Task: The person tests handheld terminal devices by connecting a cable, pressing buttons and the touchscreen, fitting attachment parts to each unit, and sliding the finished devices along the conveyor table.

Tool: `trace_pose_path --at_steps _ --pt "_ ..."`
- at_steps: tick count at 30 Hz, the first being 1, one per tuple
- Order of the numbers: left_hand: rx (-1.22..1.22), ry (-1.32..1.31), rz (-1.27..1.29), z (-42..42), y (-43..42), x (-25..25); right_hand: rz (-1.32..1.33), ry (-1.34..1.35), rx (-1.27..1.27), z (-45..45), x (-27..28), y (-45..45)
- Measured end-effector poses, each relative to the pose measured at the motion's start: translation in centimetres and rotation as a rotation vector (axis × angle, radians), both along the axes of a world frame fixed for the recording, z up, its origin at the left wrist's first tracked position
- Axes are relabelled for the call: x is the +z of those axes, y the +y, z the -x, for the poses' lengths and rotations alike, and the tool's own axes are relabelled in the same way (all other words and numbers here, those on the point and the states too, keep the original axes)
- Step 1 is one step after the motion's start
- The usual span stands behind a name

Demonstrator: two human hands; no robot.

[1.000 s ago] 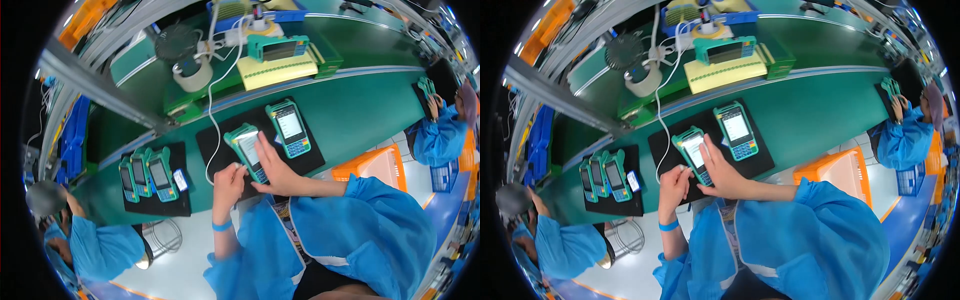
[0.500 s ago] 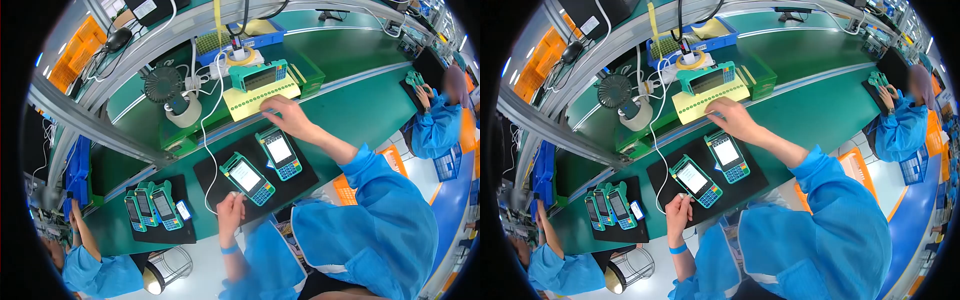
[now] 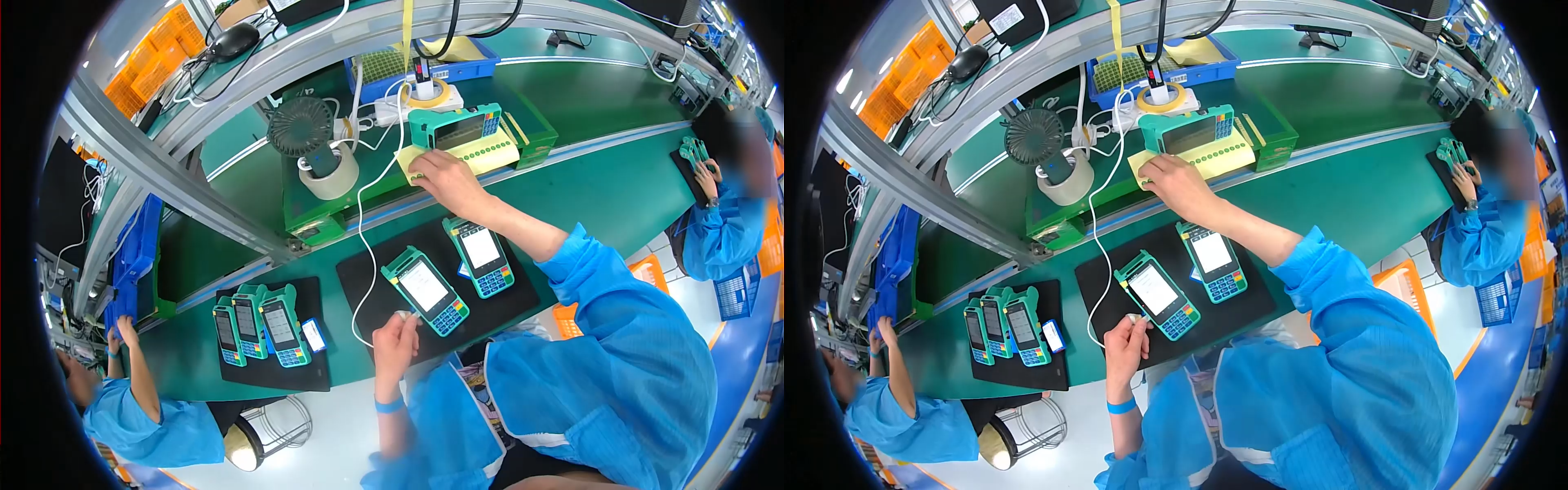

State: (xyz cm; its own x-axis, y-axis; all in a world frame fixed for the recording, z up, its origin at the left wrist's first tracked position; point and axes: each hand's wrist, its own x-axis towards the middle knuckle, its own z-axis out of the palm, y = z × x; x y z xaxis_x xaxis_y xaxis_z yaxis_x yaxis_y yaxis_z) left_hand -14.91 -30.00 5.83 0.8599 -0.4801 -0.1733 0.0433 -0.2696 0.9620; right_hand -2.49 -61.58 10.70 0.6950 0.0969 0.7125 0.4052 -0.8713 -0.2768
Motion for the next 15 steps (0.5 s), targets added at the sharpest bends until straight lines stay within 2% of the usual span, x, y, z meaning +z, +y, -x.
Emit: trace_pose_path --at_steps 3,6,7,10,15 --pt "0.043 -0.024 0.010 0.3 -0.6 0.4 0.087 -0.033 0.008 -0.4 -0.3 -0.2" --pt "0.081 -0.160 -0.046 1.0 -2.1 1.8 0.105 -0.014 0.036 -0.6 -0.4 -0.5" --pt "0.107 -0.301 -0.020 1.1 -2.8 1.6 0.099 0.001 0.049 -0.5 -0.4 -0.4" --pt "0.123 -0.515 -0.115 1.1 -4.6 2.8 -0.082 0.012 0.141 1.0 0.4 0.7" --pt "0.102 -0.692 -0.279 0.9 -7.0 4.1 -0.323 0.438 0.378 4.0 1.6 3.1"
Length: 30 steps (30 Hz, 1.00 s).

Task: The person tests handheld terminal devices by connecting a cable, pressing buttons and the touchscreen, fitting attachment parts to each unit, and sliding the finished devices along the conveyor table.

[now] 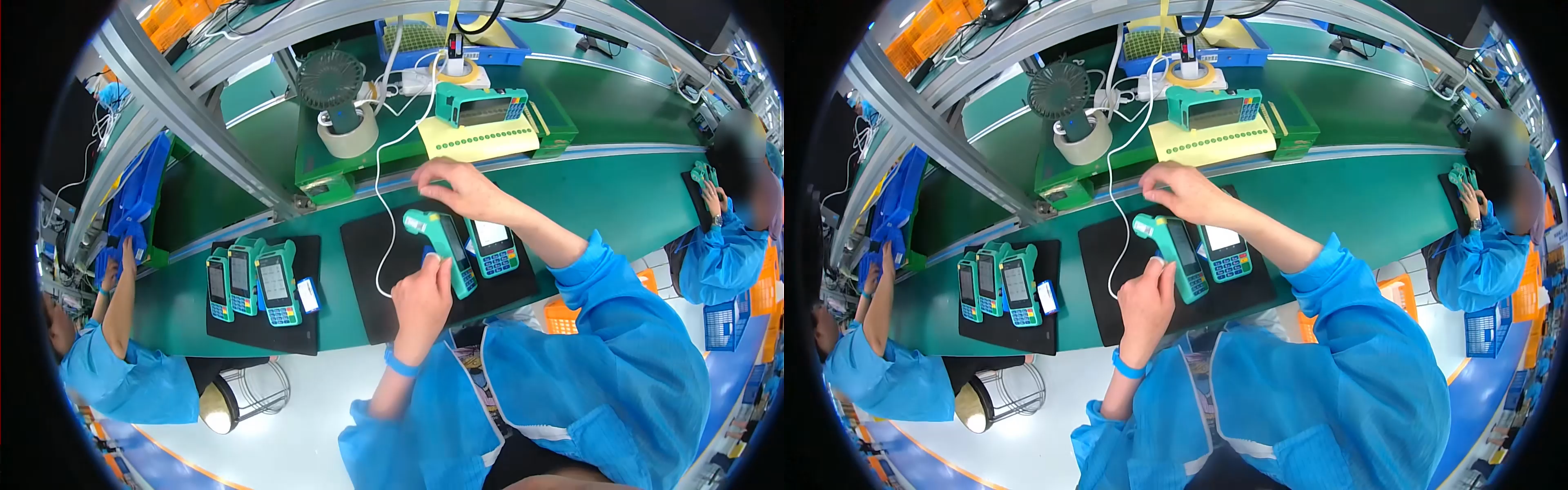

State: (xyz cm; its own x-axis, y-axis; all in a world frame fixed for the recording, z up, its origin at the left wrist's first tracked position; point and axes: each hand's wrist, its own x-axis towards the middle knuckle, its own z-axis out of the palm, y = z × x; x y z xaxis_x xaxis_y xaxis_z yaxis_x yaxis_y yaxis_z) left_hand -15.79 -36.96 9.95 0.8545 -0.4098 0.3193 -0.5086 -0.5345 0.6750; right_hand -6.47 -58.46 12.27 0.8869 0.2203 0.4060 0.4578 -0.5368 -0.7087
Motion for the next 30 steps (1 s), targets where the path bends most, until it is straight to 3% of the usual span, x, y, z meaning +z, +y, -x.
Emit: trace_pose_path --at_steps 5,12,15,17,24,30 --pt "-0.014 -0.049 -0.058 -0.2 -1.1 0.6 0.187 0.202 0.125 1.2 0.4 1.3" --pt "-0.018 -0.018 -0.092 -0.2 -0.9 0.6 0.371 0.106 0.001 1.4 -0.7 3.2" --pt "-0.027 -0.016 -0.053 -0.2 -0.6 0.5 0.350 0.088 -0.058 2.1 -0.2 3.8" --pt "-0.045 -0.018 0.020 -0.5 0.3 0.0 0.185 0.114 -0.085 3.3 0.7 3.9" --pt "-0.092 0.625 0.161 -1.8 6.7 -4.3 0.029 0.010 -0.130 10.0 -2.7 5.0" --pt "-0.077 0.282 0.151 -1.1 5.9 -5.5 0.174 -0.079 -0.162 12.2 -5.9 7.5"
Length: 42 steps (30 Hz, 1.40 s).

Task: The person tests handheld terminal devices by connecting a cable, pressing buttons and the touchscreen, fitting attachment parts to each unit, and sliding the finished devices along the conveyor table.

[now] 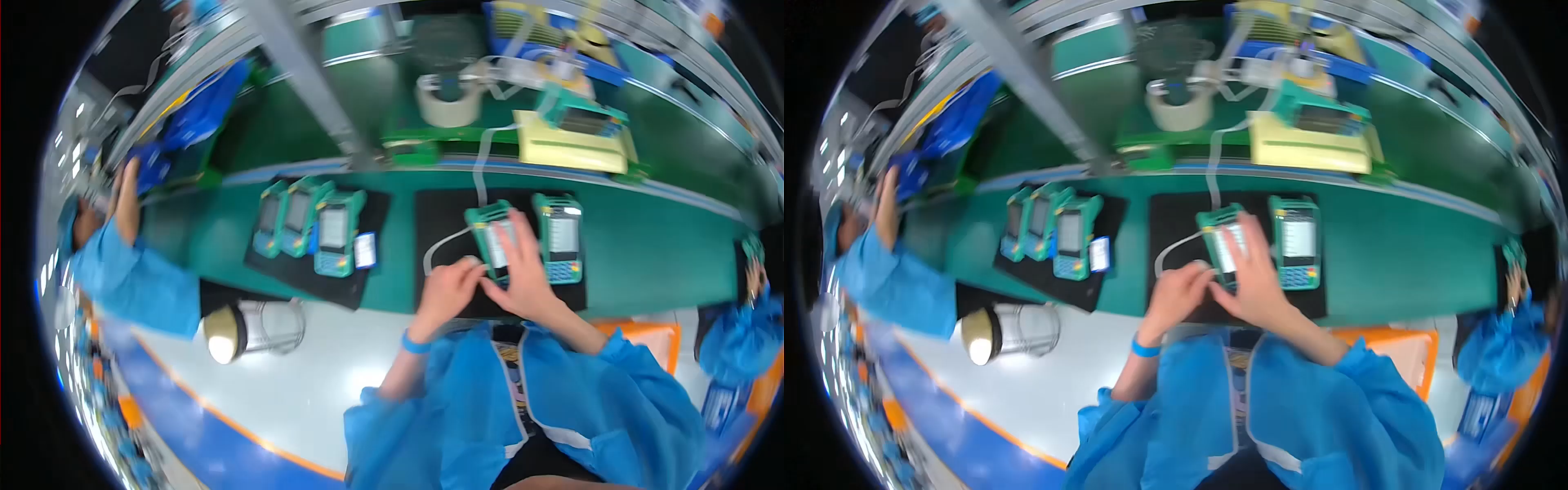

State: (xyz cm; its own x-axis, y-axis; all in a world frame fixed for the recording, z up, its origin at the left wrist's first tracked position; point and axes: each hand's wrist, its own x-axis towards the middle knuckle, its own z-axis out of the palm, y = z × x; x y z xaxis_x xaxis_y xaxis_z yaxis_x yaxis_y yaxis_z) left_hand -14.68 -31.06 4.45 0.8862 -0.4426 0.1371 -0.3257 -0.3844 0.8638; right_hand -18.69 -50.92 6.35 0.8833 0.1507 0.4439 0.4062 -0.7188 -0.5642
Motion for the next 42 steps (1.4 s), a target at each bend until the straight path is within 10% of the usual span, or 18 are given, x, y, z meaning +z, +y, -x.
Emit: trace_pose_path --at_steps 9,11,19,25,34,37,42 --pt "0.199 -0.136 0.333 0.5 -1.4 -2.5 0.013 -0.052 -0.069 -0.1 -0.8 0.2" --pt "0.241 0.681 0.723 0.0 2.3 1.5 -0.108 -0.040 -0.130 -0.1 -1.0 -0.4" --pt "0.676 0.081 0.776 -2.7 19.8 3.0 0.378 -0.144 -0.220 -1.4 1.4 2.1" --pt "0.942 -0.189 0.759 -9.8 31.9 2.1 0.289 0.102 0.327 -3.9 1.6 8.7" --pt "1.176 -0.287 -0.141 -20.7 43.6 -6.4 0.346 0.212 0.171 -4.7 -0.8 9.3" --pt "1.074 0.119 -0.326 -21.6 42.8 -4.3 0.340 0.180 0.095 -5.0 -0.5 5.8" --pt "1.059 -0.068 -0.443 -21.6 41.0 -4.9 0.403 0.137 -0.039 -4.5 -0.9 -3.9"
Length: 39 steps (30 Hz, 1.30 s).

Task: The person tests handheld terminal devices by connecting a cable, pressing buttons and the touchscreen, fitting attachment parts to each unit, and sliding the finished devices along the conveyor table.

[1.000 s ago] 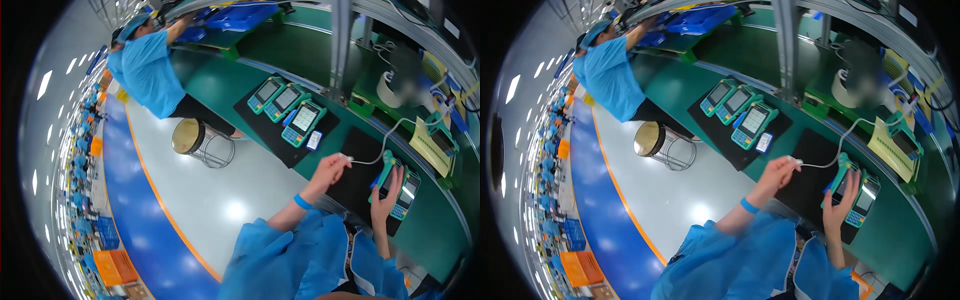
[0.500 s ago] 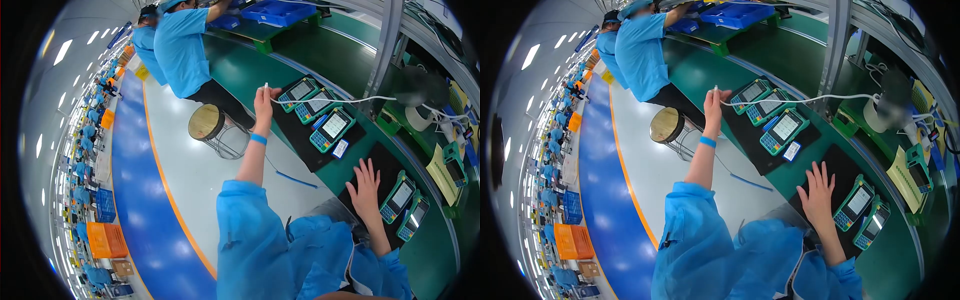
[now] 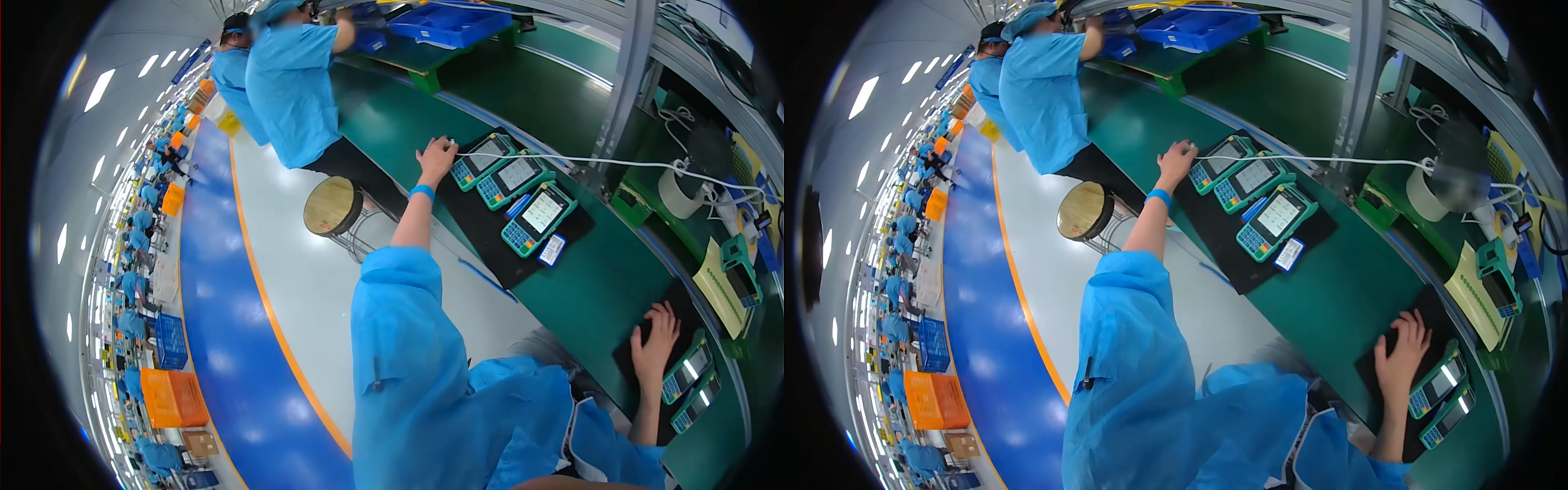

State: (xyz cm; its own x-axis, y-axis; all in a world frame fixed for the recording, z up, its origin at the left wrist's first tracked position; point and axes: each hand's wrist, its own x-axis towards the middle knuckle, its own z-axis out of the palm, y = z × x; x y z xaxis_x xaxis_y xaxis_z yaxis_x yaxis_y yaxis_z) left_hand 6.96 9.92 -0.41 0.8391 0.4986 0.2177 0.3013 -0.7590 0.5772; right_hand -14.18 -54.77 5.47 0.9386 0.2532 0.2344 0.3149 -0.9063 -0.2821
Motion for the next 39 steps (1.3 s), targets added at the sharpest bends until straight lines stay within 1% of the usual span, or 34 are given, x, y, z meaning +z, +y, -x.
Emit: trace_pose_path --at_steps 2,5,9,11,13,15,17,19,20,21,23,25,27,28,31,34,36,37,38,39 --pt "-0.046 -0.145 0.081 0.0 0.2 -1.2 0.028 0.001 -0.010 0.6 -0.5 -4.7" --pt "-0.033 -0.035 0.085 1.4 -2.0 0.6 0.040 0.004 -0.001 2.6 -0.3 -11.6" --pt "0.035 -0.120 0.054 2.9 -2.7 -0.9 0.042 -0.007 -0.026 5.4 -0.1 -19.5" --pt "0.037 -0.100 0.078 4.7 -4.1 -0.2 0.065 -0.046 -0.053 7.3 -0.2 -21.8" --pt "0.021 -0.160 0.130 6.9 -7.3 1.1 0.102 -0.088 -0.092 8.5 -0.4 -23.5" --pt "-0.017 -0.159 0.252 8.5 -9.5 1.4 0.093 -0.135 -0.205 9.2 0.0 -21.3" --pt "-0.031 -0.248 0.171 9.7 -12.8 0.2 -0.141 -0.113 -0.321 9.4 -1.3 -19.0" --pt "-0.071 -0.128 0.279 11.2 -16.4 1.1 -0.350 -0.047 -0.260 8.8 0.3 -13.4" --pt "-0.066 -0.208 0.238 11.6 -18.2 -0.3 -0.404 -0.059 -0.181 8.5 1.2 -10.7" --pt "-0.082 -0.205 0.227 12.4 -20.1 -0.6 -0.425 -0.050 -0.098 8.3 1.7 -8.7" --pt "-0.143 -0.219 0.313 14.7 -24.5 0.9 -0.513 0.009 -0.028 8.8 2.4 -4.4" --pt "-0.208 -0.244 0.305 16.6 -28.6 1.3 -0.495 0.044 0.006 9.0 2.9 -1.9" --pt "-0.268 -0.271 0.263 18.4 -32.0 1.4 -0.321 0.008 0.005 8.4 2.4 -0.6" --pt "-0.297 -0.287 0.224 19.2 -33.5 1.4 -0.215 0.023 -0.053 8.2 1.9 -0.2" --pt "-0.325 -0.304 0.165 20.6 -36.3 2.0 -0.146 -0.041 -0.209 7.9 1.0 0.6" --pt "-0.327 -0.327 0.120 21.1 -37.0 1.6 -0.165 -0.053 -0.252 7.3 0.5 1.6" --pt "-0.403 -0.336 0.115 21.1 -37.6 1.9 -0.178 -0.052 -0.246 6.9 0.6 2.0" --pt "-0.439 -0.340 0.113 21.2 -38.0 2.2 -0.237 -0.033 -0.243 6.8 0.7 2.0" --pt "-0.440 -0.353 0.046 21.3 -38.6 2.5 -0.296 -0.014 -0.239 6.7 0.7 2.1" --pt "-0.442 -0.356 0.258 21.3 -39.3 2.9 -0.356 0.001 -0.236 6.6 0.8 2.2"
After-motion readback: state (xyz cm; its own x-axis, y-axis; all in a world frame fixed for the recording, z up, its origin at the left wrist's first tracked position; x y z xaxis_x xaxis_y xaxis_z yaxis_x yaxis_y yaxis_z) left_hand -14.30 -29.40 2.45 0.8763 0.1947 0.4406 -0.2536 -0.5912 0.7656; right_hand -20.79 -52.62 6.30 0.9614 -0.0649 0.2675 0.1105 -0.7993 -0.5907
